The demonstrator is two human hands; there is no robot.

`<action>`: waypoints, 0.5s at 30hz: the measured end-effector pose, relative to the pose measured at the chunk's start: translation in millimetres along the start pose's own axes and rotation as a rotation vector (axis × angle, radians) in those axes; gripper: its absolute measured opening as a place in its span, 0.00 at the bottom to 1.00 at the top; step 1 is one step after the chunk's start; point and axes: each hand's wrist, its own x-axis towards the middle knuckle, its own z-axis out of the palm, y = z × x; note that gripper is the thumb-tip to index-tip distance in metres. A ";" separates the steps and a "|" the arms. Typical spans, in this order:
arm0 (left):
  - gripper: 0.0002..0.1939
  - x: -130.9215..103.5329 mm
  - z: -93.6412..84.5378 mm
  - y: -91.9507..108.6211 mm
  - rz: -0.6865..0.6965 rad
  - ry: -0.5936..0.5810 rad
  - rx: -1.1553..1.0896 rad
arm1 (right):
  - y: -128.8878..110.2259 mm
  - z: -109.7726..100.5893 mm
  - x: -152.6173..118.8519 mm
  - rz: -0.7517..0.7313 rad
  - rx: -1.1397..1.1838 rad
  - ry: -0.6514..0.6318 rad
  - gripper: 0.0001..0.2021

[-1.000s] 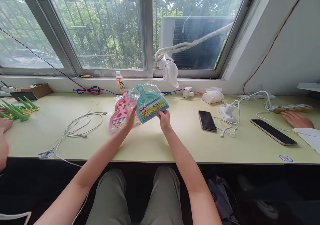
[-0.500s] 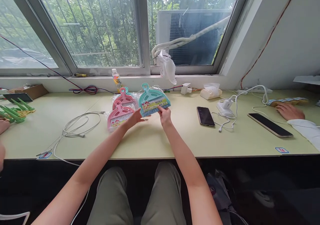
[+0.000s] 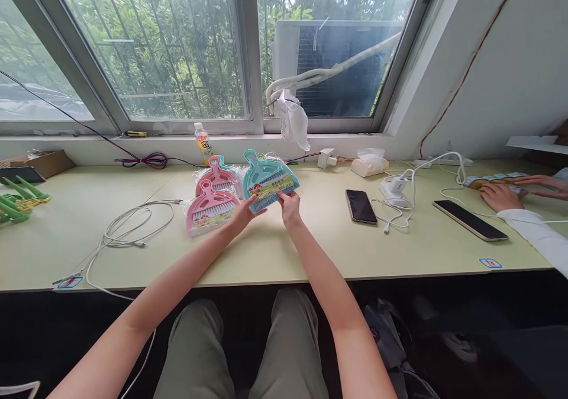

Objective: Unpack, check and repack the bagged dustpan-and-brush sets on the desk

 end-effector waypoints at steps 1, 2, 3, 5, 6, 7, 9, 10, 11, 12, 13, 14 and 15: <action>0.32 0.8 -1.5 1.7 0.029 0.034 0.005 | 0.7 0.2 -0.2 0.010 -0.005 -0.006 0.13; 0.32 1.4 -3.7 3.3 0.046 0.047 0.020 | 1.5 0.4 -0.6 0.020 -0.012 -0.012 0.13; 0.32 1.6 -6.1 4.6 0.055 0.042 0.041 | 2.2 0.6 -0.8 0.030 -0.021 -0.019 0.13; 0.31 1.7 -10.8 6.5 0.061 -0.002 0.081 | 1.0 0.5 -0.3 0.063 -0.053 -0.029 0.13; 0.31 1.8 -12.6 7.5 0.061 -0.025 0.093 | -1.4 0.1 0.8 0.094 -0.079 -0.034 0.12; 0.30 2.1 -14.0 8.5 0.058 -0.033 0.097 | -5.0 -0.6 2.5 0.135 -0.113 -0.042 0.10; 0.29 3.7 -15.8 11.4 0.043 -0.004 0.084 | -15.1 -2.6 6.8 0.232 -0.202 -0.075 0.06; 0.28 4.8 -16.4 13.3 0.031 0.029 0.068 | -20.6 -3.8 9.0 0.272 -0.261 -0.102 0.06; 0.28 6.0 -16.9 15.4 0.022 0.065 0.050 | -25.6 -5.1 10.8 0.291 -0.337 -0.128 0.08; 0.27 7.1 -17.5 17.6 0.019 0.102 0.030 | -29.8 -6.5 12.0 0.279 -0.437 -0.138 0.12; 0.26 8.2 -18.3 20.0 0.025 0.139 0.009 | -33.0 -7.9 12.4 0.227 -0.558 -0.124 0.15; 0.25 9.2 -19.1 22.4 0.033 0.177 -0.012 | -35.1 -9.3 12.2 0.131 -0.694 -0.087 0.17; 0.23 10.0 -20.0 25.0 0.040 0.217 -0.033 | -36.2 -10.7 11.2 -0.004 -0.832 -0.038 0.18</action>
